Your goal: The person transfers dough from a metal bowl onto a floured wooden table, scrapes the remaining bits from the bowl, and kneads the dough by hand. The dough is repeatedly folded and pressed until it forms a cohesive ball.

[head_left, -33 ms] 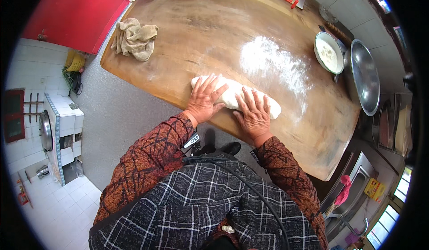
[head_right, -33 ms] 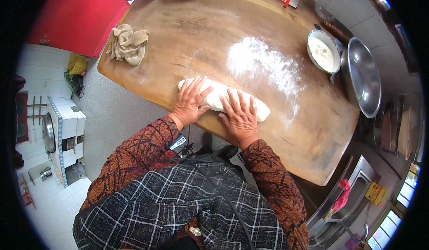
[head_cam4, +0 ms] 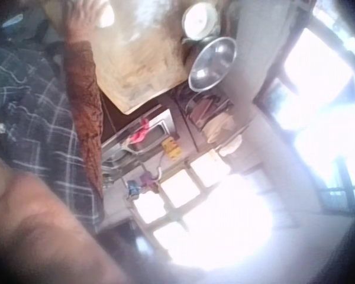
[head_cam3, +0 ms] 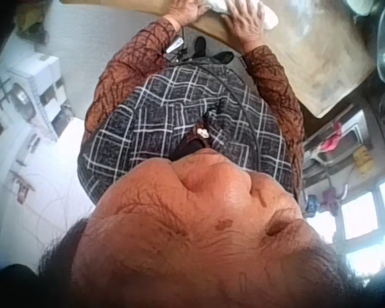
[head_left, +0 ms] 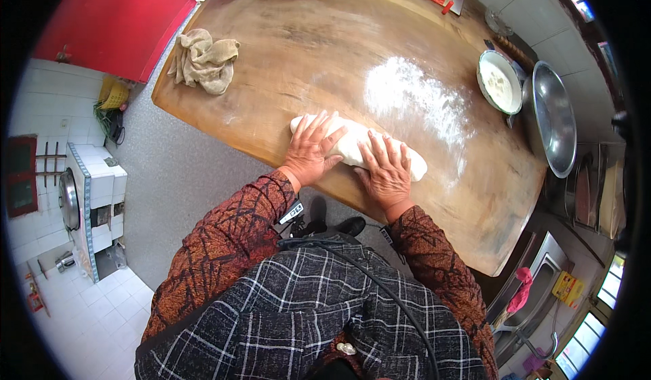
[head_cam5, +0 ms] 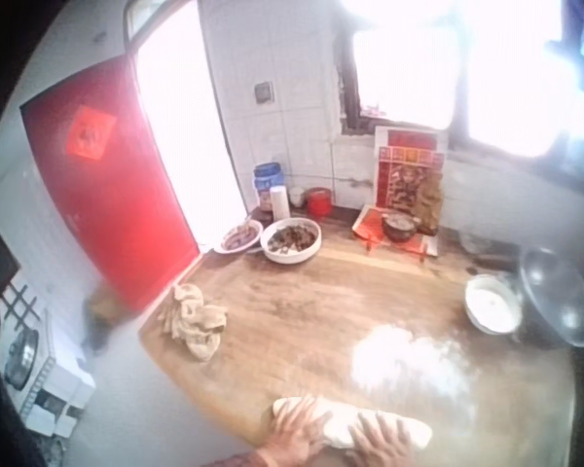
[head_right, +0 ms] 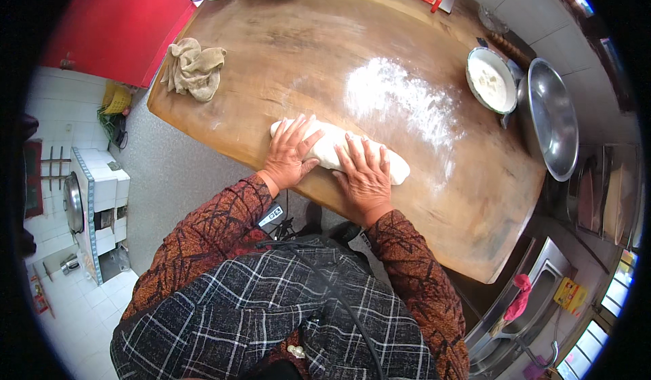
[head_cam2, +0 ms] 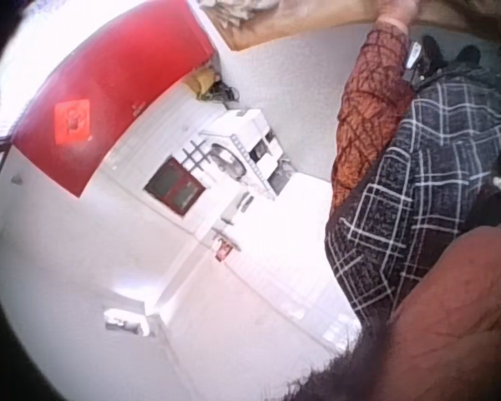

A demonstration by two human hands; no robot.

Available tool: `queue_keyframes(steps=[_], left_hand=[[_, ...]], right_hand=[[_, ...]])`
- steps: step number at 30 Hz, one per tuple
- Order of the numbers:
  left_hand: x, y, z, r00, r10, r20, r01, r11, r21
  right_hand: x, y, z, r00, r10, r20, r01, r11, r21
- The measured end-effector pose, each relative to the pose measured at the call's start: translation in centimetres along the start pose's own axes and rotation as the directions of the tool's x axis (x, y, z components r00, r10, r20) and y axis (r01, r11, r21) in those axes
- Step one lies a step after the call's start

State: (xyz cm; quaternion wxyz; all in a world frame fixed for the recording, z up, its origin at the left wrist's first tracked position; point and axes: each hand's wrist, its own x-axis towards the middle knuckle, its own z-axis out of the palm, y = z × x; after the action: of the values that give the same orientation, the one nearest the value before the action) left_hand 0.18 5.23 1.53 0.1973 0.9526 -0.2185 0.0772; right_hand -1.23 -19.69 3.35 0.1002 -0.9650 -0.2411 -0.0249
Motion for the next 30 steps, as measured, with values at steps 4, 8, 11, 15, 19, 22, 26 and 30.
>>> queue_keyframes(steps=[4,8,11,15,19,22,26,30], left_hand=[[3.8,-1.5,0.2,0.999,-0.021,0.029,0.020,1.000,0.019],[7.6,-2.9,0.4,1.000,-0.029,-0.001,0.029,0.998,0.051],[10.3,-4.3,0.7,0.999,-0.042,-0.015,0.043,0.996,0.074],[13.6,-5.4,1.5,0.984,-0.179,-0.020,0.180,0.978,0.103],[15.7,-5.3,2.2,0.938,-0.331,-0.097,0.340,0.936,0.094],[15.0,-4.5,2.1,0.927,-0.372,-0.046,0.375,0.921,0.109],[11.2,-1.3,1.7,0.951,-0.297,0.087,0.284,0.950,0.131],[6.4,5.0,2.6,0.973,-0.160,0.167,0.145,0.984,0.099]], right_hand=[[3.7,1.2,-0.8,0.998,0.025,0.062,-0.025,1.000,0.006],[7.3,2.6,-1.4,0.996,0.024,0.084,-0.026,0.999,0.028],[9.7,3.7,-1.1,1.000,0.015,-0.011,-0.015,1.000,0.028],[13.1,5.3,-0.4,0.983,0.066,-0.174,-0.055,0.996,0.068],[16.0,6.3,0.1,0.950,0.129,-0.283,-0.101,0.988,0.113],[15.7,6.5,0.4,0.945,0.150,-0.290,-0.123,0.986,0.110],[10.7,6.8,0.0,0.963,0.063,-0.260,-0.040,0.995,0.093],[1.8,6.9,-2.3,0.972,0.030,-0.234,-0.022,0.999,0.033]])
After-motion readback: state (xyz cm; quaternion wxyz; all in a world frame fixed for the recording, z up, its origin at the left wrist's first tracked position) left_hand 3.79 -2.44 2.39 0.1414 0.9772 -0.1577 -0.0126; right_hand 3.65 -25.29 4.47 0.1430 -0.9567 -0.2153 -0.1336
